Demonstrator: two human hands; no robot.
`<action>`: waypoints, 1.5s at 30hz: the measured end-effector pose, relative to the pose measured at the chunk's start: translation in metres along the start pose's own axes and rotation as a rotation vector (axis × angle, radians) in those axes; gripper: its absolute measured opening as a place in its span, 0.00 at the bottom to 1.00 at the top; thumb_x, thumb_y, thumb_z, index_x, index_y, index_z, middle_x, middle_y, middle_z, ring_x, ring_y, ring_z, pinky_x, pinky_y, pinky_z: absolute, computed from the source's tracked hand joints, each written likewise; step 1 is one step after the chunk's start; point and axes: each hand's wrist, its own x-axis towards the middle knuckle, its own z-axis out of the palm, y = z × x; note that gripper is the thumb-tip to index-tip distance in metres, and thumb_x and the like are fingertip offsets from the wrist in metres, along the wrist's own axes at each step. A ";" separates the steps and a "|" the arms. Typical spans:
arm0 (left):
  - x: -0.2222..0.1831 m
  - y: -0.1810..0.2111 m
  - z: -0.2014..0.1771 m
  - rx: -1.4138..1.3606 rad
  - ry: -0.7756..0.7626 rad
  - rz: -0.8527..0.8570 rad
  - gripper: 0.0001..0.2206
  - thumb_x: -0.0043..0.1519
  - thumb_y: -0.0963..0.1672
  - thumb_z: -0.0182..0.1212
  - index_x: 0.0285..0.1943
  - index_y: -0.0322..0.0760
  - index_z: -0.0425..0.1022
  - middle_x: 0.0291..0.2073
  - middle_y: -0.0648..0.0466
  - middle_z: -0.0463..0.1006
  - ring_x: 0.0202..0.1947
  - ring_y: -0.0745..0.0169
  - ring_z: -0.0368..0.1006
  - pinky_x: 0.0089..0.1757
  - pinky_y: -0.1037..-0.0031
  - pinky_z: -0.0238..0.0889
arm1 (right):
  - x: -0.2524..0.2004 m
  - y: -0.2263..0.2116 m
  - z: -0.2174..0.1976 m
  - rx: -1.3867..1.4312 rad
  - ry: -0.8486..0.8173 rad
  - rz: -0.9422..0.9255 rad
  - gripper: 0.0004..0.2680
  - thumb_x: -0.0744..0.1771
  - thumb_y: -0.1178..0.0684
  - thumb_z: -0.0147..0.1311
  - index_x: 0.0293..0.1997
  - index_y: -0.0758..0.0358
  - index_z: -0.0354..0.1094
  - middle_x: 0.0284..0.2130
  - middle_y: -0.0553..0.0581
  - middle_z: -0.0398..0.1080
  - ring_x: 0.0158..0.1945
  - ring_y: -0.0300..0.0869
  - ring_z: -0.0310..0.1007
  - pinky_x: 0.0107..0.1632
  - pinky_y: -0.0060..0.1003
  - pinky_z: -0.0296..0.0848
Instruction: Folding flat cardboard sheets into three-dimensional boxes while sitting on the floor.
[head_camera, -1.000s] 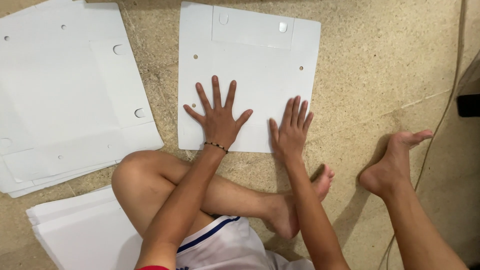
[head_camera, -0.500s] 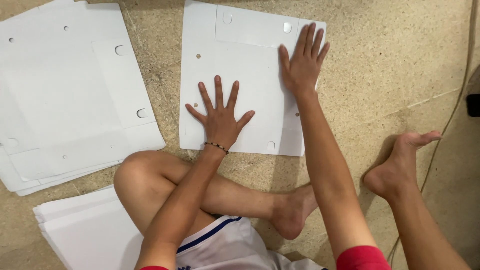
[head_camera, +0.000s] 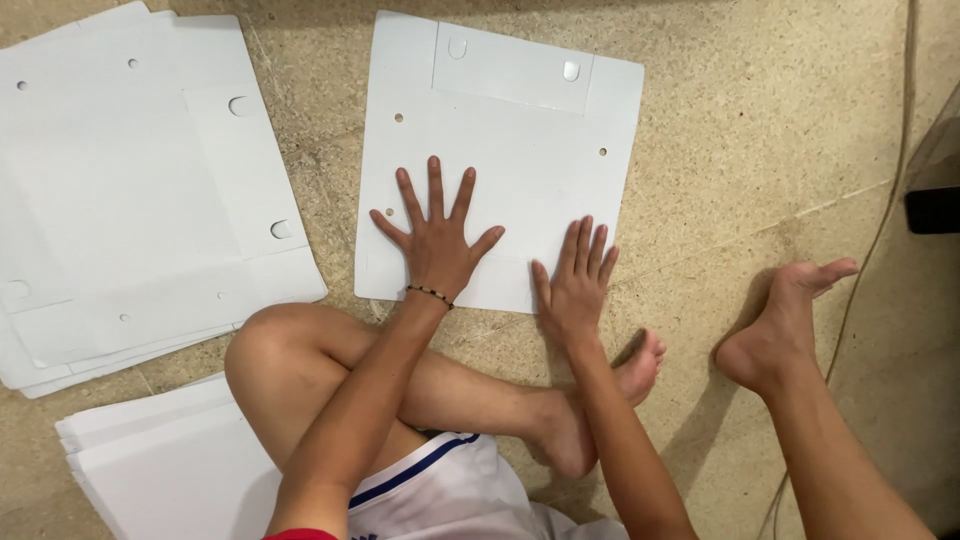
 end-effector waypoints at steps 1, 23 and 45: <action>0.000 0.000 0.000 -0.001 -0.010 0.009 0.32 0.57 0.61 0.36 0.69 0.61 0.36 0.68 0.50 0.26 0.64 0.36 0.13 0.46 0.28 0.12 | -0.005 0.000 0.001 -0.002 -0.023 0.013 0.27 0.66 0.33 0.21 0.67 0.61 0.31 0.66 0.57 0.29 0.68 0.47 0.18 0.64 0.43 0.15; -0.002 -0.002 0.007 0.011 0.020 -0.003 0.32 0.57 0.62 0.35 0.69 0.61 0.36 0.68 0.51 0.26 0.65 0.38 0.15 0.47 0.28 0.12 | 0.039 0.001 -0.004 -0.036 0.053 -0.050 0.26 0.67 0.35 0.22 0.67 0.64 0.33 0.66 0.60 0.31 0.68 0.49 0.21 0.64 0.45 0.16; -0.007 -0.001 0.003 0.024 0.057 -0.013 0.32 0.57 0.63 0.31 0.69 0.60 0.35 0.68 0.51 0.27 0.65 0.39 0.16 0.46 0.28 0.13 | 0.079 -0.004 -0.015 0.002 0.050 -0.042 0.27 0.67 0.33 0.23 0.68 0.62 0.32 0.66 0.60 0.30 0.68 0.52 0.20 0.64 0.49 0.16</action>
